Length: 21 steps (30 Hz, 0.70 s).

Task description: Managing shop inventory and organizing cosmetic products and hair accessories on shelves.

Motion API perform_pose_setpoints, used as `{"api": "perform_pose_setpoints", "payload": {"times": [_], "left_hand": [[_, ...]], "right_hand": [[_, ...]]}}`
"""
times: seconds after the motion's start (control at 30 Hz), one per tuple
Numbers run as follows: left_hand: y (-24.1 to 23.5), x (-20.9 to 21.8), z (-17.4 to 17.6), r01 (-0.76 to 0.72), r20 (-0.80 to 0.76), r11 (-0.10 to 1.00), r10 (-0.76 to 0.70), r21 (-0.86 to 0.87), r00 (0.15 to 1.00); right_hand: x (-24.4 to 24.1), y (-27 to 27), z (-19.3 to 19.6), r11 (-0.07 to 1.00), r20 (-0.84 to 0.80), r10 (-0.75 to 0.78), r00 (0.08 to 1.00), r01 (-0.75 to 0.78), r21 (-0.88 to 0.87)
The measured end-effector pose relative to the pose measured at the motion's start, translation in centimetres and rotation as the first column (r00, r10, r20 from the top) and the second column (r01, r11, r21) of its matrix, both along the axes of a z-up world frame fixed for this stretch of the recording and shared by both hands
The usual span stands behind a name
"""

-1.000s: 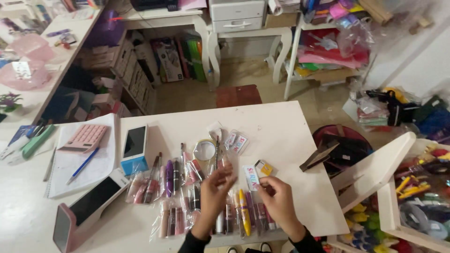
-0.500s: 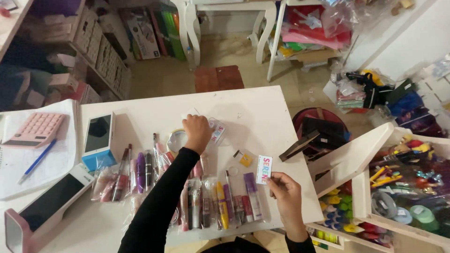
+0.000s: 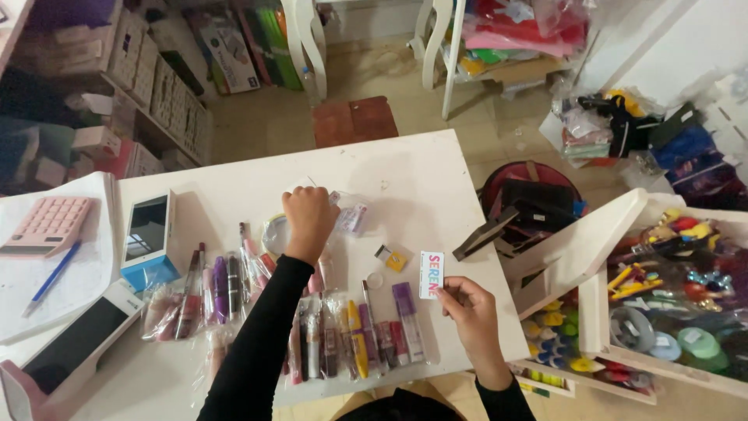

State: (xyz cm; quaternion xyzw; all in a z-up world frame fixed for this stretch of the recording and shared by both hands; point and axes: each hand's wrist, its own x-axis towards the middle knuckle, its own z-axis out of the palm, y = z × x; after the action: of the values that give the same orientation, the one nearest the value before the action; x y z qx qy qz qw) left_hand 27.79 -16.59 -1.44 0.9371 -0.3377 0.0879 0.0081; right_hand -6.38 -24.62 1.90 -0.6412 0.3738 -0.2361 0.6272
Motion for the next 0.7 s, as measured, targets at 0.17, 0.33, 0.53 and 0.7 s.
{"api": "perform_pose_setpoints", "payload": {"times": [0.17, 0.33, 0.53, 0.7], "left_hand": [[-0.9, -0.9, -2.4, -0.034, -0.002, 0.999, 0.034, 0.012, 0.999], [-1.1, -1.8, -2.0, -0.108, -0.037, 0.991, 0.105, -0.073, 0.994], [-0.8, -0.4, -2.8, -0.024, 0.013, 0.985, 0.026, -0.169, 1.0], [-2.4, 3.5, -7.4, -0.053, -0.096, 0.995, 0.044, -0.089, 0.994]], "right_hand": [[-1.0, 0.0, -0.7, 0.999, 0.026, 0.024, 0.999, -0.023, -0.038], [-2.4, -0.2, -0.7, 0.999, 0.026, 0.001, 1.0, 0.0, -0.036], [-4.0, 0.1, -0.1, 0.998, 0.037, -0.02, 0.999, 0.022, -0.052], [-5.2, 0.1, -0.9, 0.998, 0.062, -0.043, 0.997, 0.046, -0.034]]}}
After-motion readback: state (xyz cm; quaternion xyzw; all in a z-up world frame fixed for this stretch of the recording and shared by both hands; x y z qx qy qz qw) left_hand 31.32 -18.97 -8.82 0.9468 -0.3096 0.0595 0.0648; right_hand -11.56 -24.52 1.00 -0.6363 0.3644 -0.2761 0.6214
